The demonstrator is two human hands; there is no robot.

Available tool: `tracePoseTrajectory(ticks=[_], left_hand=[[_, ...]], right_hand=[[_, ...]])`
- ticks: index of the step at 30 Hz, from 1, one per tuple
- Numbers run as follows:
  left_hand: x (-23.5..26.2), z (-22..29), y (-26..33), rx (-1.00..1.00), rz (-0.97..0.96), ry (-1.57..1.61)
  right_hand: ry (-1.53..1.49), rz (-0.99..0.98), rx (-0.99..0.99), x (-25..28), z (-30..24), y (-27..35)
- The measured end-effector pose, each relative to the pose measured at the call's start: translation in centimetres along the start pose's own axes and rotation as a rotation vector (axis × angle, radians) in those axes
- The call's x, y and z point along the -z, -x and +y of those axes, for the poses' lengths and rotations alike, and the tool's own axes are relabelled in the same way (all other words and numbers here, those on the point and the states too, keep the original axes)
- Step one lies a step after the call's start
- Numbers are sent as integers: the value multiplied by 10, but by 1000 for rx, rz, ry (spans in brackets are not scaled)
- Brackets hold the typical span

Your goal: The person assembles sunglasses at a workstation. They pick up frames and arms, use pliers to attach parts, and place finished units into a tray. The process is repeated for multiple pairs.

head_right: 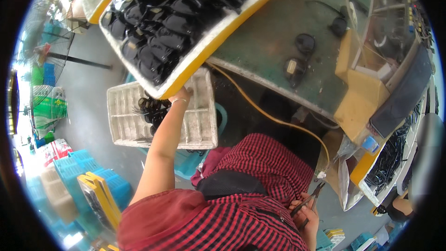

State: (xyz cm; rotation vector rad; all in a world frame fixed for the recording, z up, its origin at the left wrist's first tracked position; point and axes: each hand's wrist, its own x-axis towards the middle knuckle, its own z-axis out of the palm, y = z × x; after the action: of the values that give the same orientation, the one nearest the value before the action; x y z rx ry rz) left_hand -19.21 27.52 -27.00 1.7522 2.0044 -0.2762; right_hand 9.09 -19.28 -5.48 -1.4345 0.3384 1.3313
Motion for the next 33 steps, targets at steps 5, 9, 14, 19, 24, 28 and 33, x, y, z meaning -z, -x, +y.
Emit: tracePoseTrajectory(ticks=[5,9,14,19,24,28,33], left_hand=[[-12,-4,-44,-24,-53,-79],[-42,-40,-68,-18,-32,-84],[-88,-44,-65,-55,170,-110],[-73,-26,-2,57,136,57],[19,-39,122,-8,18,1265],[102,-18,240,-469,-273,1564],[133,66,307,-1191,-640,1858]], right_hand=[[-3,55,-66,-5,-3,-10],[8,118,-67,-15,-11,-11],[-79,149,-47,-21,-4,-8],[-85,1,-38,7,8,-16],[-53,-37,149,2,13,9],[142,-128,356,13,21,35],[359,-545,462,-40,-32,31]])
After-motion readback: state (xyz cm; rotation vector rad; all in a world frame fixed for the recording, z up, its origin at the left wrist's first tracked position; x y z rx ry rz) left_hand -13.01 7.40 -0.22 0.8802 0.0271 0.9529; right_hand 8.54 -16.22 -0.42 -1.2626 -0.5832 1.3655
